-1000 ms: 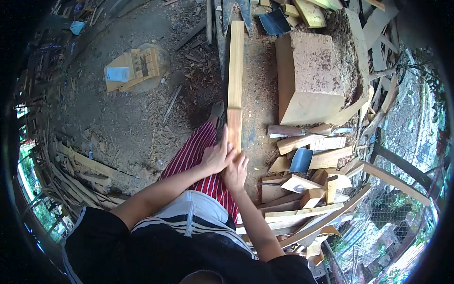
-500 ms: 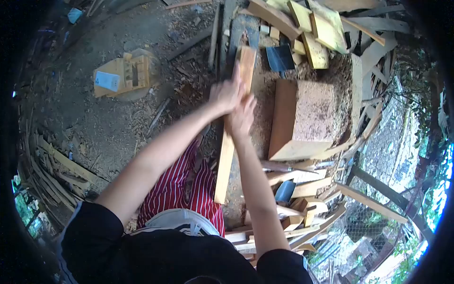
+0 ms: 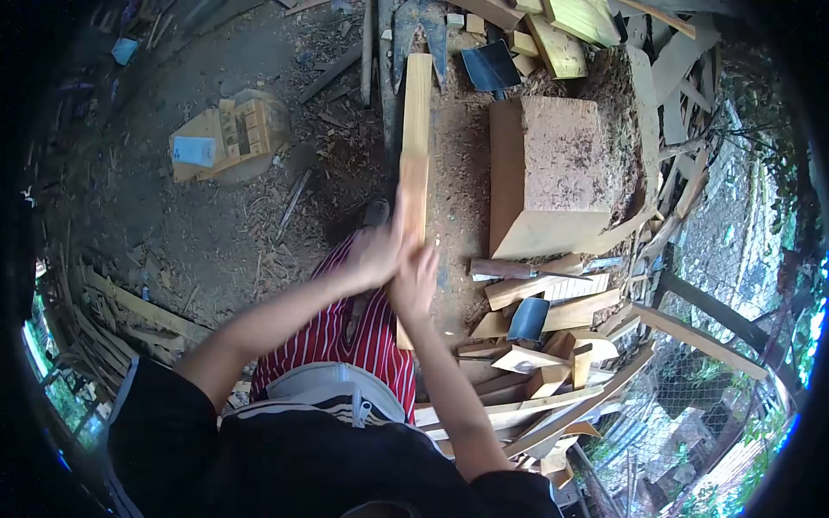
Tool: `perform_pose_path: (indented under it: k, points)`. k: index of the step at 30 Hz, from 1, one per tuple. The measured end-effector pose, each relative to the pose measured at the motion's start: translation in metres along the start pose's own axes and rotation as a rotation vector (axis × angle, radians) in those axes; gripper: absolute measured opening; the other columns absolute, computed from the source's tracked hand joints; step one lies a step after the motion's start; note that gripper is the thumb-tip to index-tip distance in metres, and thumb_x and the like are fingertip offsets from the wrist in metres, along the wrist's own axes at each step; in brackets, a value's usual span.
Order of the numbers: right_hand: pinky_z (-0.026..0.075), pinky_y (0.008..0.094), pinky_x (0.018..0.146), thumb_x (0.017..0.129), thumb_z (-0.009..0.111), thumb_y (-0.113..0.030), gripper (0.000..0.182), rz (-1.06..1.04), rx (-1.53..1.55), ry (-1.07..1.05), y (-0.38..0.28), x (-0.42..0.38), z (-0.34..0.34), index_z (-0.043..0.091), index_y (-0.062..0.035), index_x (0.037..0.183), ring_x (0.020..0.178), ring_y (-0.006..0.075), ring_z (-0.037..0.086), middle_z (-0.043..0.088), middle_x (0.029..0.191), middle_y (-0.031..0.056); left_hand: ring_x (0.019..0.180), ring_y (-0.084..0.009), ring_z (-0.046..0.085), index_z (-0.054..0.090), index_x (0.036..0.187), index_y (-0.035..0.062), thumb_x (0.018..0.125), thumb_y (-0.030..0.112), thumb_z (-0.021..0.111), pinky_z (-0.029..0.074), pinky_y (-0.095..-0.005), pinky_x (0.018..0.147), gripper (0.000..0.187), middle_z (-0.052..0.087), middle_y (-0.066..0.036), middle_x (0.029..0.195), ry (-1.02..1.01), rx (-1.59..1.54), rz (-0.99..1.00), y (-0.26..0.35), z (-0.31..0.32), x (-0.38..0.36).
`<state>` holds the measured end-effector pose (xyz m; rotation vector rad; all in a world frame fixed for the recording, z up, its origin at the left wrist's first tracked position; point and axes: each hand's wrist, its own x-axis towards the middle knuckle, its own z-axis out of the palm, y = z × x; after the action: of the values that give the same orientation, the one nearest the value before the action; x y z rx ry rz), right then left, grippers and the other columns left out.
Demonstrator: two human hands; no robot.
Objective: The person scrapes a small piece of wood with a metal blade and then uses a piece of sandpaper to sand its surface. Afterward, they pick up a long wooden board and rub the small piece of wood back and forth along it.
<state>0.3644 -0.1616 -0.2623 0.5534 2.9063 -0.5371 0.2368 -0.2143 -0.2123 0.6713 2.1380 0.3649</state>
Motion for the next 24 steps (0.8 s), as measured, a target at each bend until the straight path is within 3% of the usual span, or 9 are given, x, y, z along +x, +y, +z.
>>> perform_pose_path:
  k: [2,5,7,9,11,14,16,19,24]
  points:
    - [0.051,0.0479,0.080,0.080,0.052,-0.011,0.052,0.094,0.133,-0.121,-0.006,-0.056,-0.014,0.042,-0.0052,0.131,0.104,0.0457,0.047,0.040,0.122,0.0305,0.064,-0.0341,0.066,-0.017,0.145,0.0005,0.097,0.039,0.040,0.054,-0.0481,0.054,0.084,0.061,-0.027,0.109,-0.151,-0.064,0.016,-0.005,0.038,-0.045]
    - [0.051,0.0437,0.075,0.080,0.053,-0.014,0.044,0.038,0.075,-0.104,-0.002,-0.089,-0.013,0.049,-0.0042,0.123,0.098,0.0400,0.049,0.044,0.117,0.0284,0.054,-0.0324,0.064,-0.013,0.145,-0.0041,0.097,0.039,0.041,0.052,-0.0457,0.047,0.084,0.063,-0.027,0.102,-0.117,-0.004,0.099,-0.014,0.071,-0.070]
    - [0.050,0.0432,0.075,0.080,0.053,-0.014,0.045,0.048,0.070,-0.121,-0.001,-0.078,-0.013,0.048,-0.0045,0.124,0.098,0.0395,0.049,0.044,0.116,0.0283,0.046,-0.0317,0.060,-0.013,0.143,-0.0081,0.097,0.035,0.043,0.046,-0.0444,0.041,0.085,0.064,-0.020,0.067,0.143,-0.031,0.203,-0.021,0.080,-0.062]
    - [0.050,0.0440,0.078,0.081,0.052,-0.014,0.051,-0.001,0.066,-0.134,0.001,-0.025,-0.023,0.045,-0.0045,0.130,0.098,0.0401,0.049,0.045,0.116,0.0281,0.051,-0.0326,0.063,-0.008,0.145,-0.0048,0.096,0.035,0.042,0.049,-0.0453,0.044,0.081,0.066,-0.023,0.077,0.047,-0.040,0.012,-0.014,0.045,-0.024]
    - [0.050,0.0419,0.078,0.082,0.051,-0.015,0.058,-0.029,0.042,0.019,0.000,0.040,-0.025,0.040,-0.0041,0.137,0.100,0.0394,0.049,0.046,0.116,0.0266,0.061,-0.0407,0.064,-0.007,0.148,0.0030,0.096,0.033,0.042,0.051,-0.0527,0.058,0.078,0.066,-0.023,0.074,0.224,-0.029,-0.018,-0.009,0.003,0.023]
    - [0.053,0.0401,0.076,0.082,0.051,-0.015,0.063,-0.007,0.024,0.031,-0.009,0.138,-0.045,0.034,-0.0056,0.142,0.102,0.0365,0.049,0.045,0.111,0.0233,0.071,-0.0440,0.065,-0.011,0.149,0.0100,0.097,0.033,0.040,0.051,-0.0556,0.073,0.076,0.065,-0.027,0.080,0.224,-0.018,-0.066,0.002,-0.078,0.087]
    - [0.053,0.0394,0.074,0.083,0.051,-0.016,0.062,-0.050,0.041,0.147,-0.005,0.191,-0.047,0.035,-0.0065,0.142,0.102,0.0352,0.049,0.046,0.111,0.0212,0.068,-0.0425,0.065,-0.013,0.149,0.0122,0.097,0.037,0.036,0.052,-0.0545,0.068,0.075,0.066,-0.024,0.077,0.342,0.040,-0.021,-0.003,-0.108,0.130]
    - [0.054,0.0397,0.076,0.083,0.051,-0.015,0.048,-0.085,0.023,0.235,0.000,0.259,-0.054,0.046,-0.0048,0.130,0.105,0.0349,0.050,0.048,0.109,0.0196,0.084,-0.0463,0.064,-0.008,0.149,0.0108,0.097,0.039,0.034,0.050,-0.0531,0.079,0.073,0.064,-0.033,0.090,0.449,0.016,0.010,-0.005,-0.149,0.188]
    - [0.054,0.0396,0.077,0.081,0.052,-0.015,0.047,-0.055,0.025,0.268,0.000,0.262,-0.054,0.050,-0.0051,0.127,0.105,0.0339,0.050,0.048,0.110,0.0193,0.096,-0.0448,0.063,-0.015,0.147,0.0099,0.097,0.039,0.034,0.048,-0.0507,0.089,0.076,0.062,-0.031,0.107,0.353,-0.024,-0.036,-0.002,-0.154,0.199]
